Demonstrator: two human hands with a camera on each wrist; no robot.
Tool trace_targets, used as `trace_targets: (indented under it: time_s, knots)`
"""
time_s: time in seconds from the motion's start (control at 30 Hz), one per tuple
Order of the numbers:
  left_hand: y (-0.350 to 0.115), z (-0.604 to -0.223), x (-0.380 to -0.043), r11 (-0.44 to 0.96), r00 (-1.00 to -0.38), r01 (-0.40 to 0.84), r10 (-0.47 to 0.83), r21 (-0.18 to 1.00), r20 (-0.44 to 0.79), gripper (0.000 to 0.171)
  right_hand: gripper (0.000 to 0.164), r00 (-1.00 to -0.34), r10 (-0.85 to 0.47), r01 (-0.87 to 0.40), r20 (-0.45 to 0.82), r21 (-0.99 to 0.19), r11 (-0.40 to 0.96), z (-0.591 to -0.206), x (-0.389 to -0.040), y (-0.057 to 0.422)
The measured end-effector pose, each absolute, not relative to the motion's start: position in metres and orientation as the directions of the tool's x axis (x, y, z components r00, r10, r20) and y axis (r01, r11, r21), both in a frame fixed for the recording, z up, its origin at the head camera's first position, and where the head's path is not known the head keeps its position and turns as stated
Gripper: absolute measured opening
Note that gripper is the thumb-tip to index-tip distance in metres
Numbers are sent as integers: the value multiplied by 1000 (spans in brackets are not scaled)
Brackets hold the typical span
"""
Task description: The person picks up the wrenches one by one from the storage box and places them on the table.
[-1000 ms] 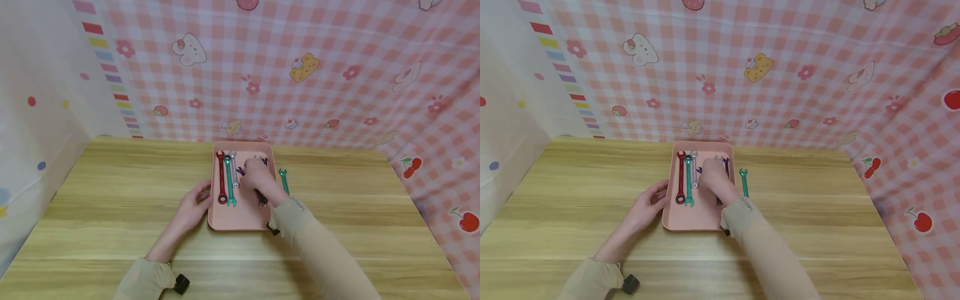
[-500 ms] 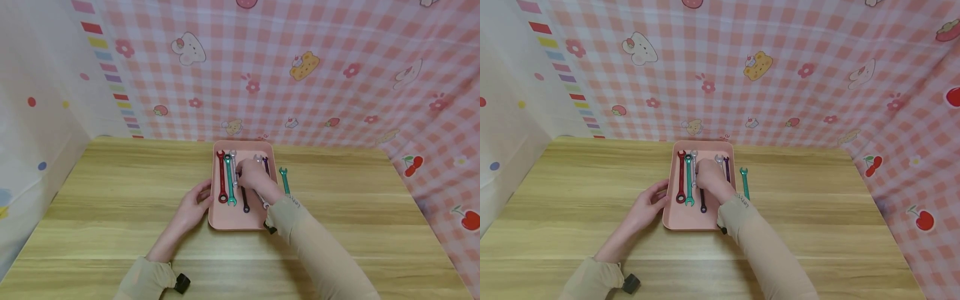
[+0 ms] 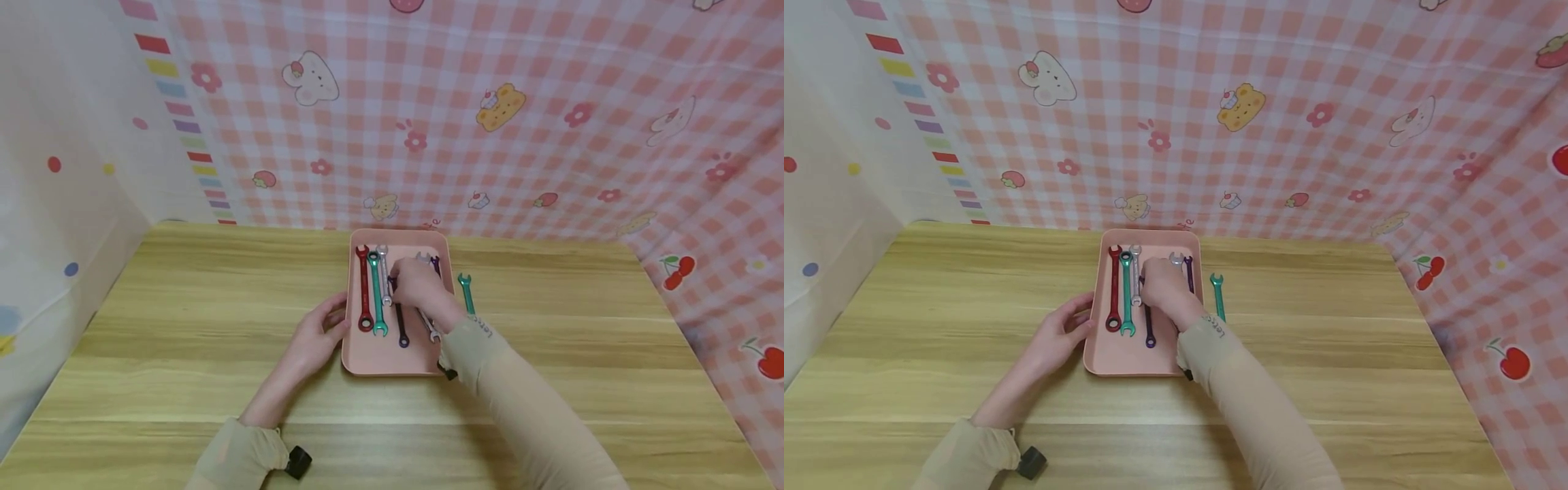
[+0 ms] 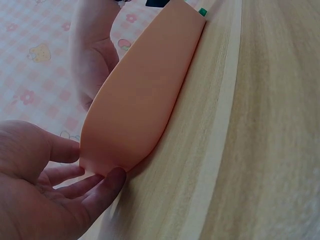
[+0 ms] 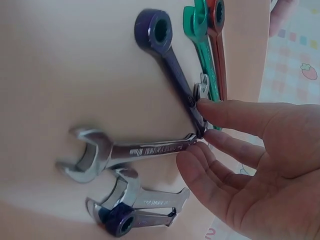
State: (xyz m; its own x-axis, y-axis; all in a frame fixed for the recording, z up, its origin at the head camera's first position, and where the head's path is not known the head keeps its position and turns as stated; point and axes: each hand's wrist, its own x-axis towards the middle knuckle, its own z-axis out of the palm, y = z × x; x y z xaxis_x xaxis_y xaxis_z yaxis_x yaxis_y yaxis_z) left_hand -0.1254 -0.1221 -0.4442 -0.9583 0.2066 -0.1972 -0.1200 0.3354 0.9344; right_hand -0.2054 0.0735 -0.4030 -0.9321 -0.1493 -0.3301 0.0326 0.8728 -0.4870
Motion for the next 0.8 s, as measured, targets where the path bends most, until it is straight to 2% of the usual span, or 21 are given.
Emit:
trace_targets:
  time_s: [0.2, 0.43, 0.53, 0.63, 0.8]
  knots:
    - [-122, -444, -125, 335, -957, -119, 211, 935, -198, 55, 37, -934, -125, 57, -333, -488, 871, -402, -204, 76]
    - [-122, -443, -125, 332, -957, -119, 212, 936, -196, 55, 29, -910, -126, 80, -394, -466, 881, -401, -200, 72]
    - [-122, -442, -125, 337, -957, -118, 211, 934, -197, 55, 26, -916, -143, 38, -374, -436, 899, -403, -200, 70]
    - [-121, -442, -125, 338, -957, -123, 207, 933, -202, 55, 14, -924, -163, -3, -346, -420, 908, -404, -202, 69]
    - [-121, -441, -125, 345, -957, -123, 206, 931, -203, 55, 9, -932, -130, 27, -339, -420, 907, -407, -207, 70]
